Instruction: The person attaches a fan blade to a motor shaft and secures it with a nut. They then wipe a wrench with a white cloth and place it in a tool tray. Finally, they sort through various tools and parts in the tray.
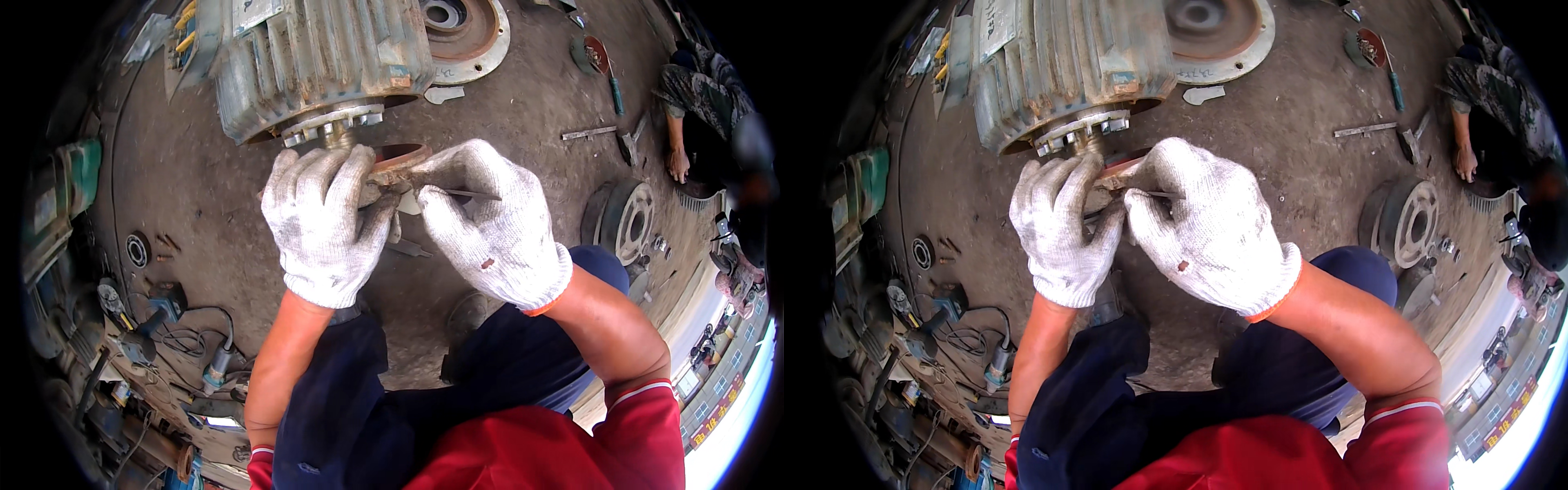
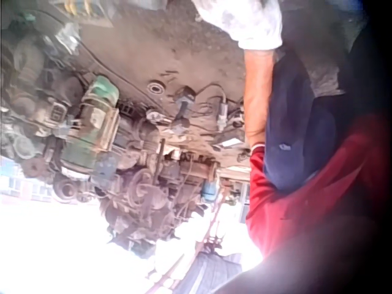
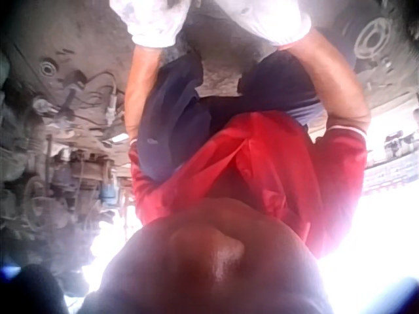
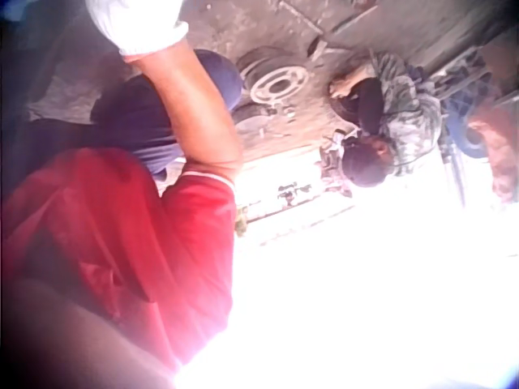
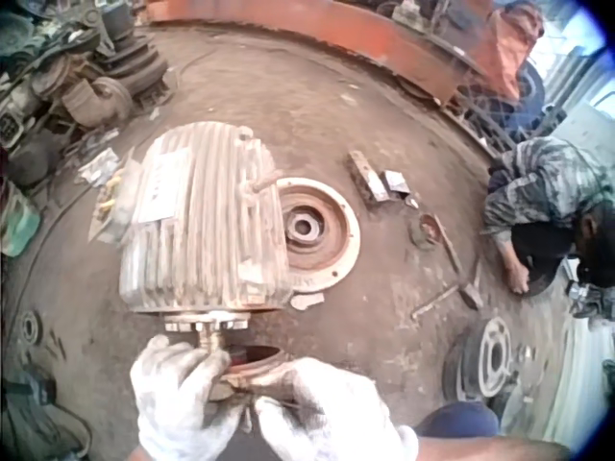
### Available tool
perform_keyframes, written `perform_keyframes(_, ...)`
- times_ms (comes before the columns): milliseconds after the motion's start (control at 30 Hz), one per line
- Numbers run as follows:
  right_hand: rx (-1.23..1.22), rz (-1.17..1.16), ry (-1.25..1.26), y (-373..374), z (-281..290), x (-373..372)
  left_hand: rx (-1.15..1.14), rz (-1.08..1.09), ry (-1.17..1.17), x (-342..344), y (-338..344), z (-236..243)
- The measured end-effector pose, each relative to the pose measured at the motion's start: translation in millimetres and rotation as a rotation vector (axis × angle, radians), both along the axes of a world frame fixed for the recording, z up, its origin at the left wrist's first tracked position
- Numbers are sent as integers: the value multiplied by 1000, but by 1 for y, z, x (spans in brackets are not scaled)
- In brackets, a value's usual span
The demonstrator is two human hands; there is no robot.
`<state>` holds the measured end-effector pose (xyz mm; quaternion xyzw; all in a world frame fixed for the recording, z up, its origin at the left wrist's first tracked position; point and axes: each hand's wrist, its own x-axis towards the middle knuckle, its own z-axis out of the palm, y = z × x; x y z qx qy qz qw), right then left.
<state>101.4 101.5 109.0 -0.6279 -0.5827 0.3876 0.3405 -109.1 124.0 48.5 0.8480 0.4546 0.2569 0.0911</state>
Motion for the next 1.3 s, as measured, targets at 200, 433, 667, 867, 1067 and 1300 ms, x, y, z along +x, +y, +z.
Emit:
perform_keyframes(200, 4, -193, 194, -8, -2, 5, -1, -3, -25, -1, -1, 0)
perform_keyframes(433, -59, -74, -13, -5, 5, 1, 29, -6, -23, 2, 1, -1)
perform_keyframes(667, -185, -214, 168, -1, 3, -6, 49, -7, -25, 1, 1, -2)
perform_keyframes(867, 482, 234, -355, -4, -16, 5, 33, -16, -22, 2, 2, -2)
perform_keyframes(1067, -99, -101, 127, -2, -8, -4, 17, -16, -9, 5, 2, -1)
perform_keyframes(1300, 14, -262, 264, -12, 25, 3, 5, 13, -28, -3, -3, -1)
